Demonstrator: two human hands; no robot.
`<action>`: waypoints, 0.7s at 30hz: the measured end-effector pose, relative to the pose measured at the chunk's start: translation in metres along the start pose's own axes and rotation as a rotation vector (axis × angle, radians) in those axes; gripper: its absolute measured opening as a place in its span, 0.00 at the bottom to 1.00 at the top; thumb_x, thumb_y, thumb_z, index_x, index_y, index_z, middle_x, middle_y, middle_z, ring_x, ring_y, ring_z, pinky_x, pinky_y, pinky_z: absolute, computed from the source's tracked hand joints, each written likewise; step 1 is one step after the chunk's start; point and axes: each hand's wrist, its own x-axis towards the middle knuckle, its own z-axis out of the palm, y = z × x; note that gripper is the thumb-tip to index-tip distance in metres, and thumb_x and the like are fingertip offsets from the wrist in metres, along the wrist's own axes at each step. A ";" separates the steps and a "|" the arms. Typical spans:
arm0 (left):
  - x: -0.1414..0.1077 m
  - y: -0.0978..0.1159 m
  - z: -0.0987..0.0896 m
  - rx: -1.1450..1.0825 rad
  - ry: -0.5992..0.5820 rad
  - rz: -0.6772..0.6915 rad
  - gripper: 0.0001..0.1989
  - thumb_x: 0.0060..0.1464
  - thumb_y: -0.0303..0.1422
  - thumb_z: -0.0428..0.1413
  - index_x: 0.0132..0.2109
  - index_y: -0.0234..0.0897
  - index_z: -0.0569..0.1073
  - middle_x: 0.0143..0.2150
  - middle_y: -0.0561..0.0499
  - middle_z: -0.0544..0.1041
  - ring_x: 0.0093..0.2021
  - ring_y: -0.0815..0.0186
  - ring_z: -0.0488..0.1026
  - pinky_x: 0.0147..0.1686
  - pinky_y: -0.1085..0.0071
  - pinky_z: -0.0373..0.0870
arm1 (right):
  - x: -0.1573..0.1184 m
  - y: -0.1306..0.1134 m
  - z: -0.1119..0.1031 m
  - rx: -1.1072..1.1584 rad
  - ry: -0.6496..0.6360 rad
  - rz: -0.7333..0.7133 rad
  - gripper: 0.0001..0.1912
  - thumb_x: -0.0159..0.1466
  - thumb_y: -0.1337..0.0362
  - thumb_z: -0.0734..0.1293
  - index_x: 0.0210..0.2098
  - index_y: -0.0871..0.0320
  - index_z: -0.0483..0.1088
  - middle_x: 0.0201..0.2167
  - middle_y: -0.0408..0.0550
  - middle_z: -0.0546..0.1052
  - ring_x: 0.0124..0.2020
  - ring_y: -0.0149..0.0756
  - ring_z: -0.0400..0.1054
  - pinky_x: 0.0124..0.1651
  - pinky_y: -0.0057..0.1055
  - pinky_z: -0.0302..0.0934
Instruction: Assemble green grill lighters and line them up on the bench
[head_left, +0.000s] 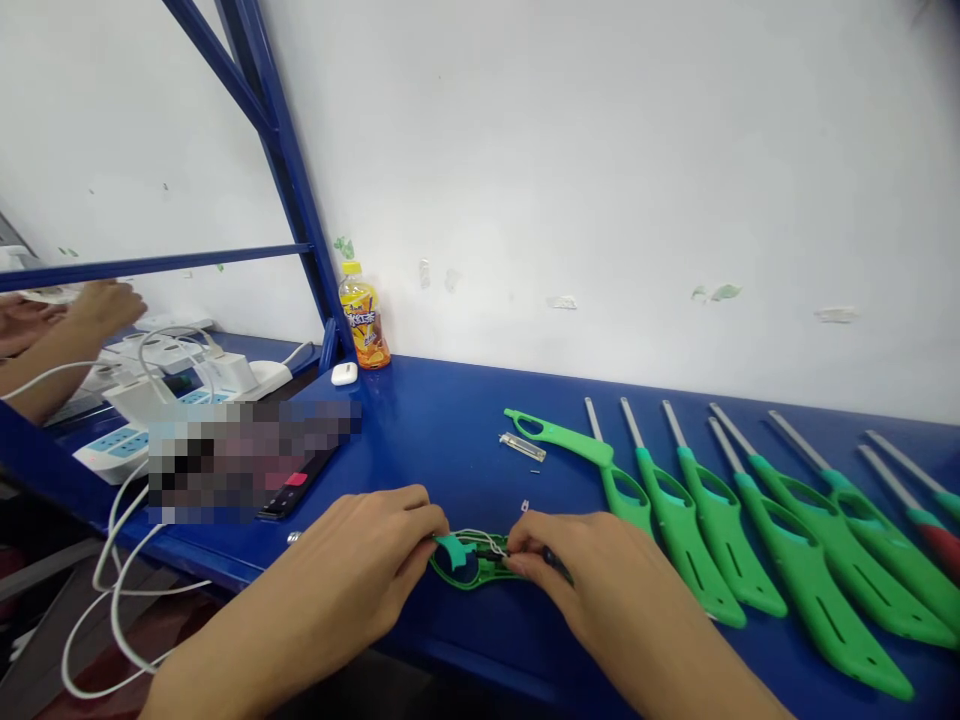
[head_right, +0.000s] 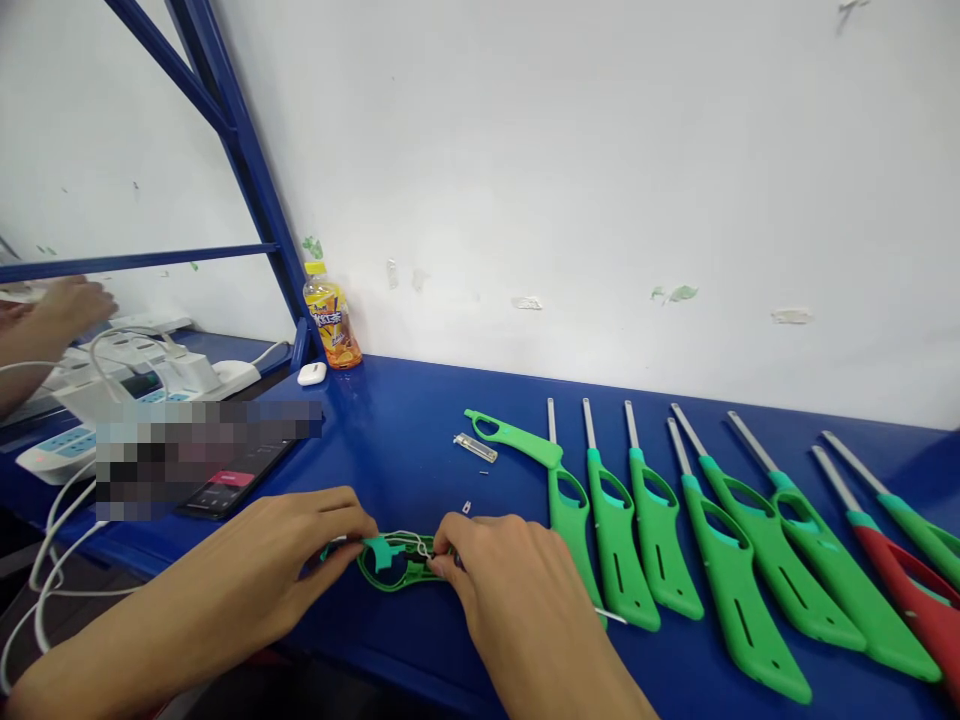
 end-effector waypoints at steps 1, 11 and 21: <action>0.001 0.000 0.001 -0.002 -0.004 0.004 0.13 0.69 0.28 0.50 0.43 0.43 0.80 0.39 0.50 0.79 0.37 0.64 0.78 0.40 0.71 0.69 | 0.000 -0.001 0.000 -0.002 -0.016 0.008 0.07 0.70 0.66 0.69 0.38 0.48 0.79 0.33 0.40 0.85 0.37 0.45 0.81 0.34 0.33 0.57; 0.003 -0.002 0.009 -0.018 -0.008 0.059 0.12 0.69 0.28 0.51 0.43 0.43 0.80 0.38 0.51 0.81 0.38 0.63 0.79 0.40 0.71 0.68 | 0.001 -0.003 -0.005 0.046 -0.018 -0.016 0.06 0.70 0.66 0.70 0.40 0.47 0.79 0.35 0.39 0.85 0.38 0.44 0.81 0.37 0.33 0.60; 0.002 -0.002 0.011 -0.022 0.015 0.099 0.13 0.68 0.28 0.51 0.46 0.44 0.81 0.36 0.52 0.83 0.38 0.63 0.80 0.39 0.71 0.68 | -0.005 -0.005 -0.009 0.277 0.106 -0.064 0.12 0.67 0.72 0.71 0.35 0.47 0.81 0.32 0.33 0.85 0.33 0.34 0.79 0.36 0.28 0.61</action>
